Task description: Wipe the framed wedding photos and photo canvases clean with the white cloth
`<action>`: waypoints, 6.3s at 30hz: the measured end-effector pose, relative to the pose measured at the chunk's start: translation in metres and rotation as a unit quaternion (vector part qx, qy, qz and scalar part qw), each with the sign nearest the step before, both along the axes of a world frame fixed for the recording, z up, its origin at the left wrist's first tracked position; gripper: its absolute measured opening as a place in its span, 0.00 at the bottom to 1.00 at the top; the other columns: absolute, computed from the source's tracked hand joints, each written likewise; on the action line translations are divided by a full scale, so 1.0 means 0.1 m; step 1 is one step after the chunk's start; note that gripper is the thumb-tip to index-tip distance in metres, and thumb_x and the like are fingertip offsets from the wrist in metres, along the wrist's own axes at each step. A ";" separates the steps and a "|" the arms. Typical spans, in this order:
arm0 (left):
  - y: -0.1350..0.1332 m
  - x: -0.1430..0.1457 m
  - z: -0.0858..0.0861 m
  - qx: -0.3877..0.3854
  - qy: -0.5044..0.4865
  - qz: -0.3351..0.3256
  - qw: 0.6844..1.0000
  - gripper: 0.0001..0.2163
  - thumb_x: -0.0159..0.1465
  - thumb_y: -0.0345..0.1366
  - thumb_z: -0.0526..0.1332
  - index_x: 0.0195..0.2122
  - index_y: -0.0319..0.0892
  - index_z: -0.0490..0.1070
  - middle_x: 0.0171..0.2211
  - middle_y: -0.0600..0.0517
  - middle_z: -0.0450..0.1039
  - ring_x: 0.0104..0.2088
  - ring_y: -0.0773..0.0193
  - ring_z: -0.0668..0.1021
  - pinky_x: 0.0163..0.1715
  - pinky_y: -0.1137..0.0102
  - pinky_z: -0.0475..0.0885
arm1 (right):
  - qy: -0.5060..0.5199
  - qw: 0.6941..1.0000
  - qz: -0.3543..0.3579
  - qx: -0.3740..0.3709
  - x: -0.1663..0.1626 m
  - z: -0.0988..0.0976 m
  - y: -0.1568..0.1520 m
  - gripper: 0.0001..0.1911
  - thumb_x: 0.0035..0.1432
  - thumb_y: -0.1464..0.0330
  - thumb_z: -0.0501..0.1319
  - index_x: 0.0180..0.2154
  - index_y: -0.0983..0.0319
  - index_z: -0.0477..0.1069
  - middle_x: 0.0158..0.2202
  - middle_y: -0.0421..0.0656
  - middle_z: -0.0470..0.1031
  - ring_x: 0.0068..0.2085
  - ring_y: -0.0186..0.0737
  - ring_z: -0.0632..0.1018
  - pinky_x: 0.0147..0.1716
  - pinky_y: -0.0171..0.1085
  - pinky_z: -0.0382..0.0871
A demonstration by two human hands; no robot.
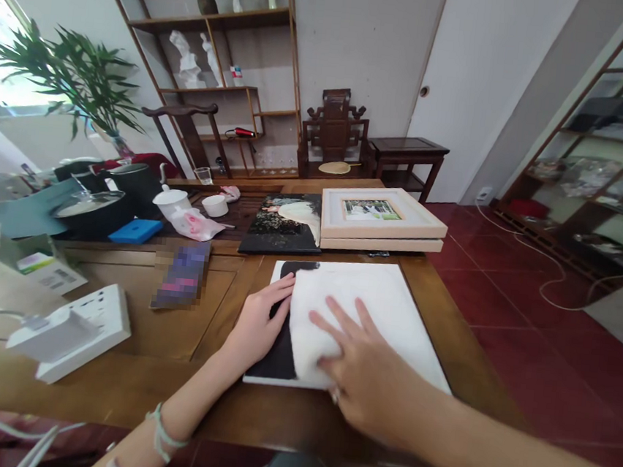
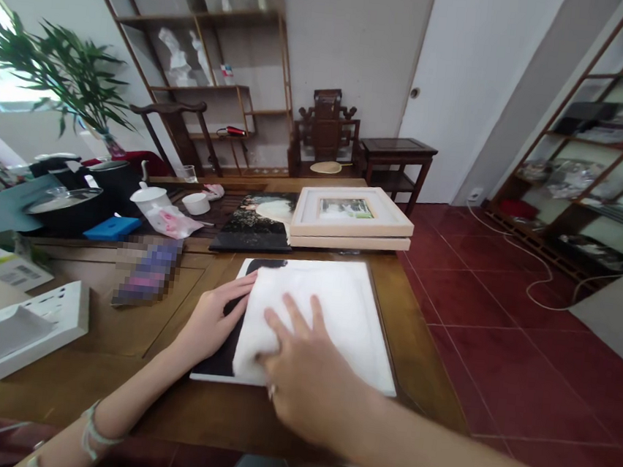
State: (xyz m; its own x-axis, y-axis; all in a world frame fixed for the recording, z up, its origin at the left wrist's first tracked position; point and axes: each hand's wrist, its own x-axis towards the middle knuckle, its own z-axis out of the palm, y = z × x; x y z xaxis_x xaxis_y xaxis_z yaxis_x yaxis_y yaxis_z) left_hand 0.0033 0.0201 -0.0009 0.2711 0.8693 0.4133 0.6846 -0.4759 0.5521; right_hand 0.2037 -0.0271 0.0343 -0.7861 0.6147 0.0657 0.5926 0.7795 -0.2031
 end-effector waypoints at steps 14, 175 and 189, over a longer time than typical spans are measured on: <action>-0.01 0.00 -0.01 -0.015 -0.016 0.007 1.000 0.15 0.65 0.35 0.53 0.48 0.36 0.73 0.52 0.45 0.72 0.55 0.58 0.71 0.56 0.61 0.65 | 0.047 0.994 -0.096 0.003 0.14 0.05 0.41 0.17 0.52 0.74 0.52 0.42 0.65 0.73 0.54 0.55 0.70 0.63 0.57 0.56 0.57 0.62 0.47; -0.03 -0.02 -0.01 -0.011 -0.010 -0.027 1.000 0.14 0.65 0.32 0.52 0.47 0.42 0.74 0.52 0.48 0.72 0.54 0.58 0.72 0.55 0.61 0.66 | 0.089 0.994 -0.048 0.036 0.29 -0.06 0.25 0.13 0.46 0.75 0.55 0.35 0.65 0.75 0.54 0.57 0.69 0.60 0.57 0.62 0.59 0.59 0.49; -0.01 -0.01 -0.01 -0.013 -0.018 -0.014 1.000 0.14 0.65 0.32 0.53 0.47 0.41 0.74 0.51 0.47 0.73 0.53 0.58 0.73 0.55 0.60 0.66 | 0.015 1.000 -0.004 -0.026 0.21 0.01 0.06 0.14 0.46 0.76 0.57 0.36 0.64 0.76 0.61 0.55 0.59 0.63 0.64 0.51 0.56 0.68 0.45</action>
State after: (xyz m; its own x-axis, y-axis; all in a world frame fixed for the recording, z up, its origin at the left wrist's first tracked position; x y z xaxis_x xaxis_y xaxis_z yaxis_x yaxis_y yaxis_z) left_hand 0.0019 0.0187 -0.0023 0.2812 0.8724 0.3998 0.6507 -0.4795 0.5888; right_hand 0.2244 -0.0214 0.0350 -0.7789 0.6246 0.0562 0.5924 0.7622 -0.2609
